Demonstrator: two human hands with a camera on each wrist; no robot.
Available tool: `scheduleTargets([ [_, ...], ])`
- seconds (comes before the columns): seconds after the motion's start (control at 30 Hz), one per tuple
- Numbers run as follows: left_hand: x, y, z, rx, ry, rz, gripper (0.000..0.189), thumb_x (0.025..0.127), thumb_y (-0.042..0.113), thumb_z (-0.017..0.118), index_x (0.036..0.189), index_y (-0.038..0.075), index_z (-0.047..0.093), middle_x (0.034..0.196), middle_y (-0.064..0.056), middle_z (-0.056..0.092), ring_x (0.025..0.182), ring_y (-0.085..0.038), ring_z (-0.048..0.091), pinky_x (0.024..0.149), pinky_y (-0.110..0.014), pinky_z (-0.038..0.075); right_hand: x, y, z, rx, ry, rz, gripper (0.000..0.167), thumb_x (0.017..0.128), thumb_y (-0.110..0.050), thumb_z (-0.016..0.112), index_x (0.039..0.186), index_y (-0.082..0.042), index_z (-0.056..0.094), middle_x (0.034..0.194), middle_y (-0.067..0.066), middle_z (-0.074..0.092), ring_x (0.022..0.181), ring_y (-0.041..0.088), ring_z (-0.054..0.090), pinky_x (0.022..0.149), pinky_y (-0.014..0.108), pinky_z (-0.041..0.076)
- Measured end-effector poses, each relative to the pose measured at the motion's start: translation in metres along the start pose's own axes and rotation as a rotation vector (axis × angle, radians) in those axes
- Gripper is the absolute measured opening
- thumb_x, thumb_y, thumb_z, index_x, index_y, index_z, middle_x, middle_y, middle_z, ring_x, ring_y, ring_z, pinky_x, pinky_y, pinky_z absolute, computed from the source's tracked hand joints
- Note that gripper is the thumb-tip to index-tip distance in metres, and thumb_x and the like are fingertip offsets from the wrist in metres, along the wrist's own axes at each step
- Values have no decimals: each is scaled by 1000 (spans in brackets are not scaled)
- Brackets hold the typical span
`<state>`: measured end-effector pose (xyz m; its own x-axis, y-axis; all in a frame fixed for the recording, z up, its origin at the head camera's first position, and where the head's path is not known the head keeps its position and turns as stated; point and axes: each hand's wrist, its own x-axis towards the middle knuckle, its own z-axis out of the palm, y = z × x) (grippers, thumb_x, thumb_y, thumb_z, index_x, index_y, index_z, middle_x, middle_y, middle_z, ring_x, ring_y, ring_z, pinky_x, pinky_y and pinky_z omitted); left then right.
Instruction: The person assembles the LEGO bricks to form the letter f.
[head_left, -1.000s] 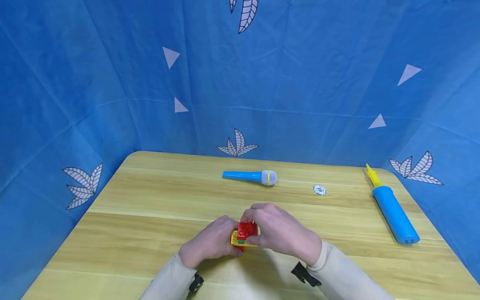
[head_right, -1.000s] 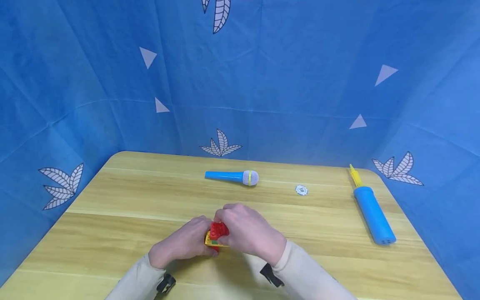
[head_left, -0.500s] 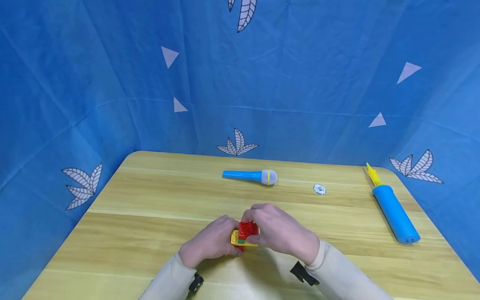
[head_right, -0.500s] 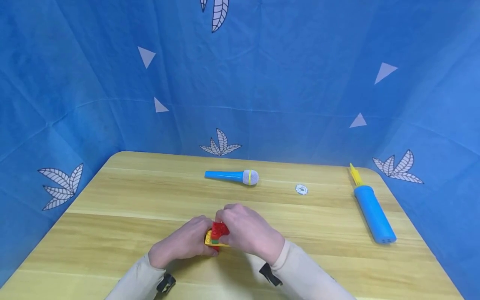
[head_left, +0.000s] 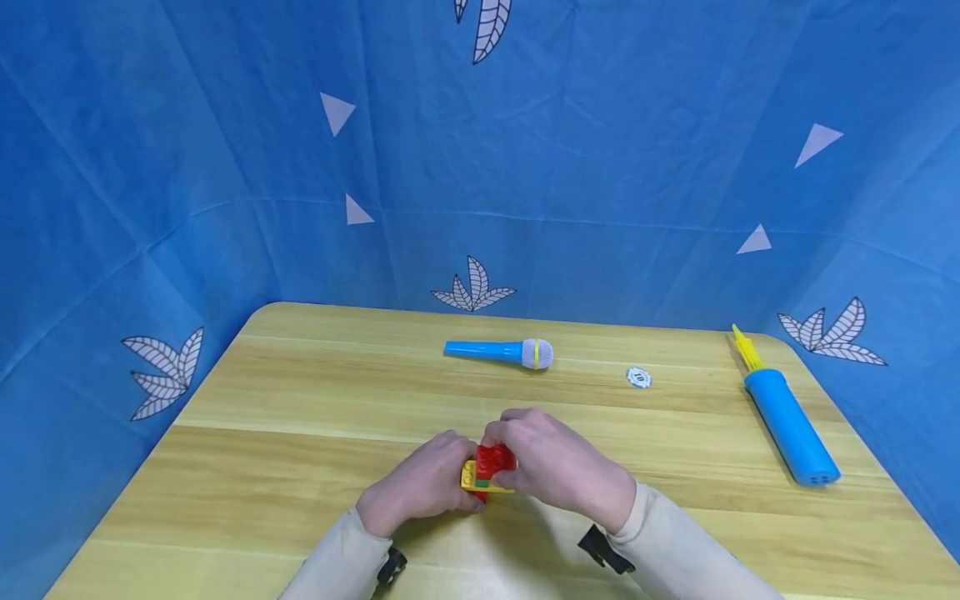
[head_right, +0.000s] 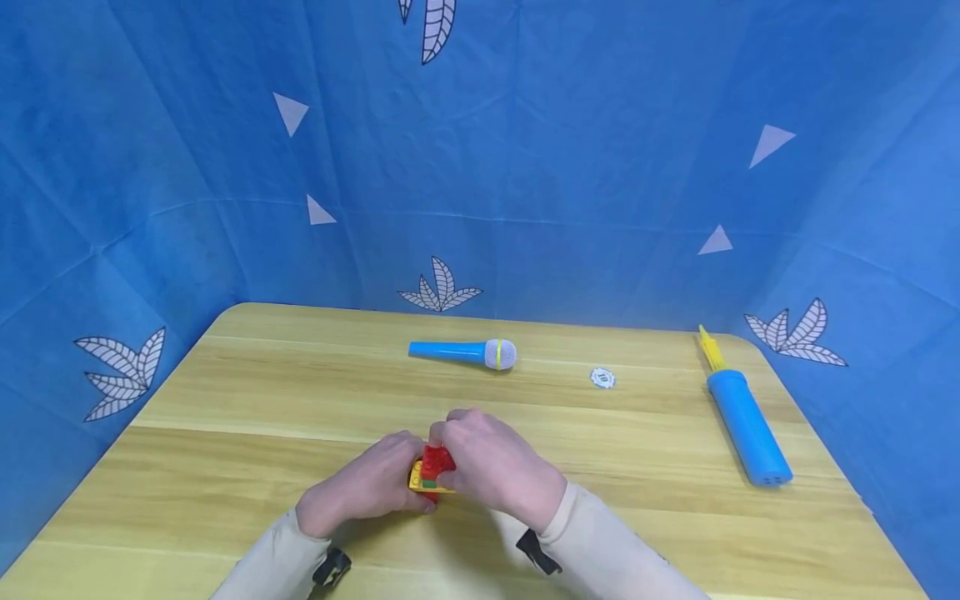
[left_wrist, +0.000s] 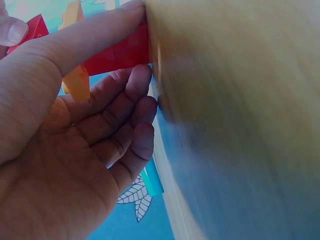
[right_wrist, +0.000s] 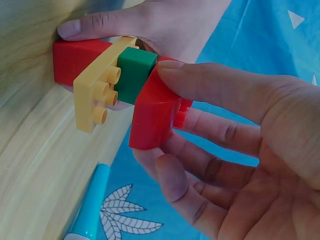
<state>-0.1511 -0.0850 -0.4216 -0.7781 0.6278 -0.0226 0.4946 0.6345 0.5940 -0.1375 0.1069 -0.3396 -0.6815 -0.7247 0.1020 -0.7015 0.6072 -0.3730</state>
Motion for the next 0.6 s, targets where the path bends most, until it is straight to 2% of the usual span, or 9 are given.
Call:
scheduleTargets([
  [0.6, 0, 0, 1, -1, -4, -12, 35, 71, 19, 89, 100, 19, 70, 82, 18, 57, 81, -9, 49, 73, -25, 44, 3, -4, 1, -50, -27, 36, 23, 74, -6, 85, 90, -9, 68, 81, 0, 63, 71, 8, 56, 64, 19, 50],
])
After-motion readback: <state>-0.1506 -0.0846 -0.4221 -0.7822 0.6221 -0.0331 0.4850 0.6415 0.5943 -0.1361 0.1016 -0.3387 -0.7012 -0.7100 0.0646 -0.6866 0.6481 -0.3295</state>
